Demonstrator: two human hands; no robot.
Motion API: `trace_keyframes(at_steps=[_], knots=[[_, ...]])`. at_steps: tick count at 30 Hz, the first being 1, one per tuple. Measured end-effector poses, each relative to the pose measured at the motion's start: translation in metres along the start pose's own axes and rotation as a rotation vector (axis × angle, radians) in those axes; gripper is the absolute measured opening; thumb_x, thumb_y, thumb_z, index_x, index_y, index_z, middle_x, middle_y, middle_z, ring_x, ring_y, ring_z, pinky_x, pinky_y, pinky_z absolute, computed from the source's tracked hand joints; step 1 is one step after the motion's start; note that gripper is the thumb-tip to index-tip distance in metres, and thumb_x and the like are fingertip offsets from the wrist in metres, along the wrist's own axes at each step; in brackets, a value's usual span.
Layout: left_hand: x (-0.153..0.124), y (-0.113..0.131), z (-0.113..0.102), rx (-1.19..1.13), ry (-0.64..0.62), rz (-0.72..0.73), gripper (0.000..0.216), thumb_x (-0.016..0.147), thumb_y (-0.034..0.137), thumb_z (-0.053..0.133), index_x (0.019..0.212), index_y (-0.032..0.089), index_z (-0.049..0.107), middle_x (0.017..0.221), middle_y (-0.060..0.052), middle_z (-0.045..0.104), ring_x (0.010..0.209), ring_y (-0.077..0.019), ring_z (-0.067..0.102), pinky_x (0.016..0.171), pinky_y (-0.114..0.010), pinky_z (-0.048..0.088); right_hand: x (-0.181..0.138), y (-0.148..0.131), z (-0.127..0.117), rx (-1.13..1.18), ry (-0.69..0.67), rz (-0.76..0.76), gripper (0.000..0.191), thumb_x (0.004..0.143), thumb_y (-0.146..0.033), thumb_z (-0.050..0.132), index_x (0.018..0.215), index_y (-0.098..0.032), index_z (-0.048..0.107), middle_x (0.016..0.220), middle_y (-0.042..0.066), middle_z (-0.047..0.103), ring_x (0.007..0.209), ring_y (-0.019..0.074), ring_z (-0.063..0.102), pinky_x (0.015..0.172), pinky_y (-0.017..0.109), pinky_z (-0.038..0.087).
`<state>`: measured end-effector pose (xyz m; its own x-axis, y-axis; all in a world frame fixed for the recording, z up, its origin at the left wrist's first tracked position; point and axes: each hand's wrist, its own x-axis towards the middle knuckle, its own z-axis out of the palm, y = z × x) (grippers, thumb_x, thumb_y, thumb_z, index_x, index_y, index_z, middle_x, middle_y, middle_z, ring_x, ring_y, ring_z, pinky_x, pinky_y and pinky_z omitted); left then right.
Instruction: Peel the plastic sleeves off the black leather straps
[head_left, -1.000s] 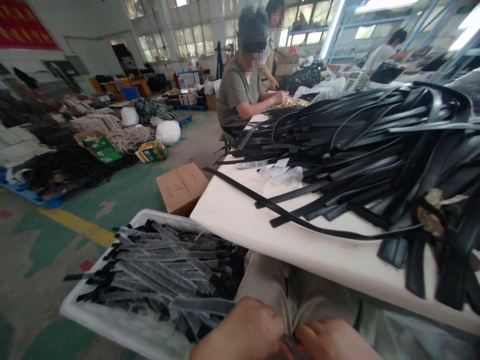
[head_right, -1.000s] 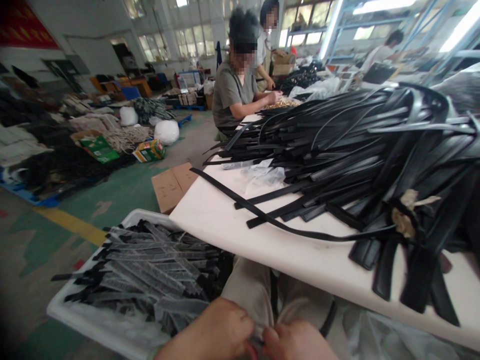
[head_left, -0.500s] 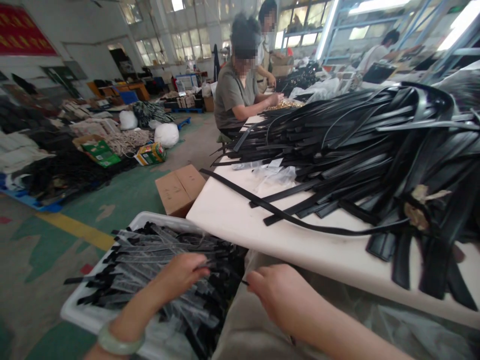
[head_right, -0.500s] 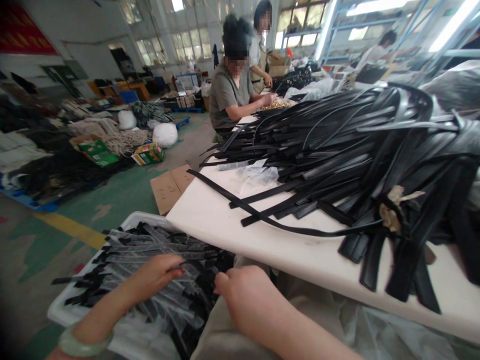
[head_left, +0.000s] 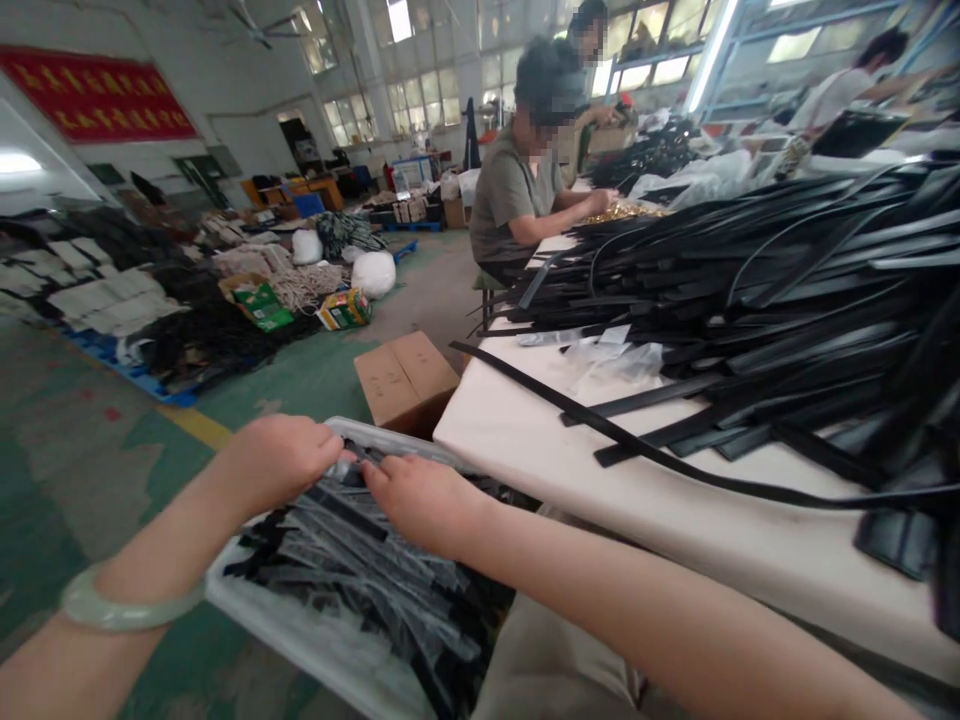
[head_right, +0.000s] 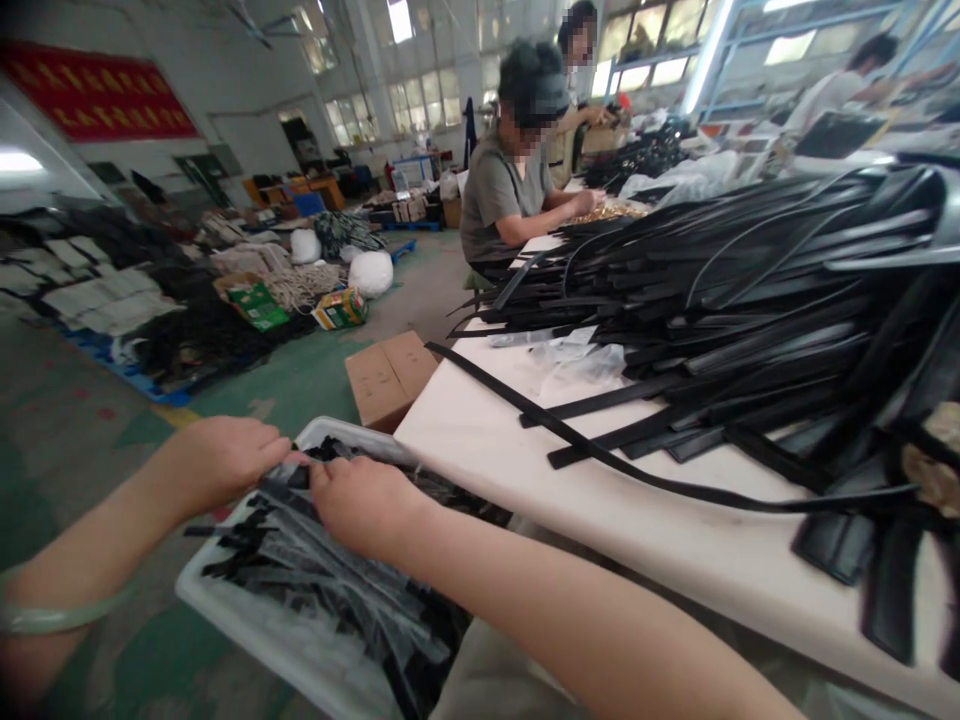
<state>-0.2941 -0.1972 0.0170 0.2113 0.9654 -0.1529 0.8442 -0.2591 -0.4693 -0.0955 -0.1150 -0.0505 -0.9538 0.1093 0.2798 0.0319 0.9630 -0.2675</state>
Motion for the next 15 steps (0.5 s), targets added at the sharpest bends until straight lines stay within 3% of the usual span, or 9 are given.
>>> trace_keyframes(at_steps=[3,6,9,11,13,15], knots=[[-0.010,0.003,-0.004,0.077,0.049,0.035,0.019,0.087,0.016,0.051,0.073,0.019,0.064,0.067,-0.007,0.063,0.065,-0.0260,0.059,0.056,-0.032,0.037,0.004,-0.005,0.030,0.052,0.047,-0.025,0.049,0.094,-0.012,0.034,0.142,-0.003,0.029,0.101,0.014,0.063,0.085,0.0240,0.060,0.070,0.034,0.053],[-0.007,0.037,0.019,-0.107,-0.030,-0.006,0.020,0.086,0.010,0.048,0.076,0.017,0.064,0.073,-0.010,0.064,0.070,-0.0272,0.060,0.060,-0.035,0.041,-0.001,-0.009,0.069,0.137,-0.031,0.075,0.042,0.095,-0.013,0.034,0.136,-0.006,0.039,0.102,0.014,0.063,0.090,0.0234,0.059,0.079,0.035,0.051],[0.003,0.077,0.071,-0.301,-0.127,-0.068,0.022,0.087,0.009,0.044,0.083,0.015,0.065,0.078,-0.012,0.065,0.077,-0.0277,0.061,0.067,-0.039,0.046,-0.008,-0.008,0.114,0.193,-0.169,0.215,0.035,0.090,-0.006,0.037,0.121,-0.008,0.053,0.102,0.014,0.063,0.093,0.0228,0.060,0.084,0.034,0.050],[0.005,0.100,0.113,-0.374,-0.162,-0.104,0.022,0.087,0.011,0.045,0.093,0.016,0.066,0.091,-0.012,0.066,0.091,-0.0268,0.061,0.079,-0.041,0.047,-0.016,-0.004,0.144,0.195,-0.236,0.273,0.039,0.087,-0.001,0.037,0.123,-0.006,0.053,0.106,0.017,0.063,0.096,0.0238,0.061,0.085,0.035,0.050],[-0.004,0.120,0.154,-0.436,-0.202,-0.195,0.036,0.083,0.012,0.053,0.118,0.021,0.058,0.119,-0.011,0.061,0.119,-0.0281,0.050,0.099,-0.046,0.039,-0.030,0.002,0.171,0.193,-0.320,0.324,0.047,0.088,0.001,0.034,0.133,-0.004,0.046,0.114,0.021,0.062,0.104,0.0259,0.060,0.088,0.037,0.048],[-0.025,0.141,0.191,-0.470,-0.279,-0.369,0.058,0.080,0.010,0.055,0.136,0.020,0.044,0.138,-0.013,0.048,0.135,-0.0307,0.034,0.110,-0.051,0.028,-0.051,0.008,0.195,0.195,-0.428,0.360,0.053,0.086,-0.001,0.040,0.140,-0.006,0.039,0.127,0.025,0.056,0.115,0.0294,0.056,0.093,0.042,0.046]])
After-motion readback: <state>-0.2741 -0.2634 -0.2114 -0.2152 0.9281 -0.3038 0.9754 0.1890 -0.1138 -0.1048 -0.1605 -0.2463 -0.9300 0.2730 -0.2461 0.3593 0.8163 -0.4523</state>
